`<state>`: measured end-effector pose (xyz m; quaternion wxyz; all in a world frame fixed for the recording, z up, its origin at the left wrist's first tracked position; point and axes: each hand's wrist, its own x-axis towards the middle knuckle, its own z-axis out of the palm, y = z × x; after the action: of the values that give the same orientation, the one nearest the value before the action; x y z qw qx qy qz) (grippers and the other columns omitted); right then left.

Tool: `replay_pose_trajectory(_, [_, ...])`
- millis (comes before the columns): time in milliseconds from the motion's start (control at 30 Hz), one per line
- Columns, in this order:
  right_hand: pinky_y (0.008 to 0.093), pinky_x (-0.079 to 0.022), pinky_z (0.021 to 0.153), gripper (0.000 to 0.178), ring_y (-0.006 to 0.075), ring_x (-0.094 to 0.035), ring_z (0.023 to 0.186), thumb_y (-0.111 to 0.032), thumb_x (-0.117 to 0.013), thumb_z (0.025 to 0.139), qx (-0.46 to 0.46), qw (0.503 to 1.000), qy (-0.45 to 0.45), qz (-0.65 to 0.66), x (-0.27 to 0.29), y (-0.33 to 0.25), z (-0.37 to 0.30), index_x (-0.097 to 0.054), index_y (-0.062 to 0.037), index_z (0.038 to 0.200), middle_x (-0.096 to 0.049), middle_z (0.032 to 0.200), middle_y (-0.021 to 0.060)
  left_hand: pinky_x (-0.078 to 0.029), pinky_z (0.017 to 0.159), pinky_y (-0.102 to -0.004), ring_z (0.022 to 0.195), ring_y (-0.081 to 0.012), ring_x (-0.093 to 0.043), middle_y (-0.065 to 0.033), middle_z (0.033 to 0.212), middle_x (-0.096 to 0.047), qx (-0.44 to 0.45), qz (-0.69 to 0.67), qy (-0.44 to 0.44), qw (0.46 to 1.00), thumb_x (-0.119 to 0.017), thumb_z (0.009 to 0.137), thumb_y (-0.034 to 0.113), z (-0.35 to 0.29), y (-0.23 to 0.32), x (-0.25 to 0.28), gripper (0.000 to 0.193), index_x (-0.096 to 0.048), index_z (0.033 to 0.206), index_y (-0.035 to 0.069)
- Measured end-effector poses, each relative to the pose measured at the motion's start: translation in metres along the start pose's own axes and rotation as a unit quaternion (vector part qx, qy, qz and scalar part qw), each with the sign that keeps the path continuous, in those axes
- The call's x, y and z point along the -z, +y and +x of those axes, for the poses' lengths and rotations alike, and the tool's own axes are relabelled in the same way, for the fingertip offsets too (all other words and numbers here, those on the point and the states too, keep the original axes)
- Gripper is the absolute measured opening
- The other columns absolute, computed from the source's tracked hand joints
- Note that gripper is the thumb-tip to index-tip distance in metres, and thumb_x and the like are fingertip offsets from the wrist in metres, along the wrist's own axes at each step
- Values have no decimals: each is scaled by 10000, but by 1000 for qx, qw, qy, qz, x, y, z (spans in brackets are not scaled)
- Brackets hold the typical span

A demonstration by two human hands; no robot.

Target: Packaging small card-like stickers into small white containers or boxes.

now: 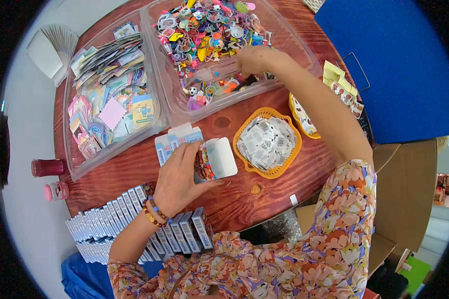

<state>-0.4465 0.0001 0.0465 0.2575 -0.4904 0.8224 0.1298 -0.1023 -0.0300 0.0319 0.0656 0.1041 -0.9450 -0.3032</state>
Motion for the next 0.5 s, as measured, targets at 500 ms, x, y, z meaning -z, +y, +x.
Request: replay_pose_trajectory(500, [253,-548,498,224,132,-666,675,-169,-665,890,63,949,56,305,0,41,32,-660,53,921,-665,811,68,-493,908,-432,1055,-360,-584,-191,1207,-558,24,-22,-73,997,-886,665,307,-3,-15,8,897,-444,1376,-17])
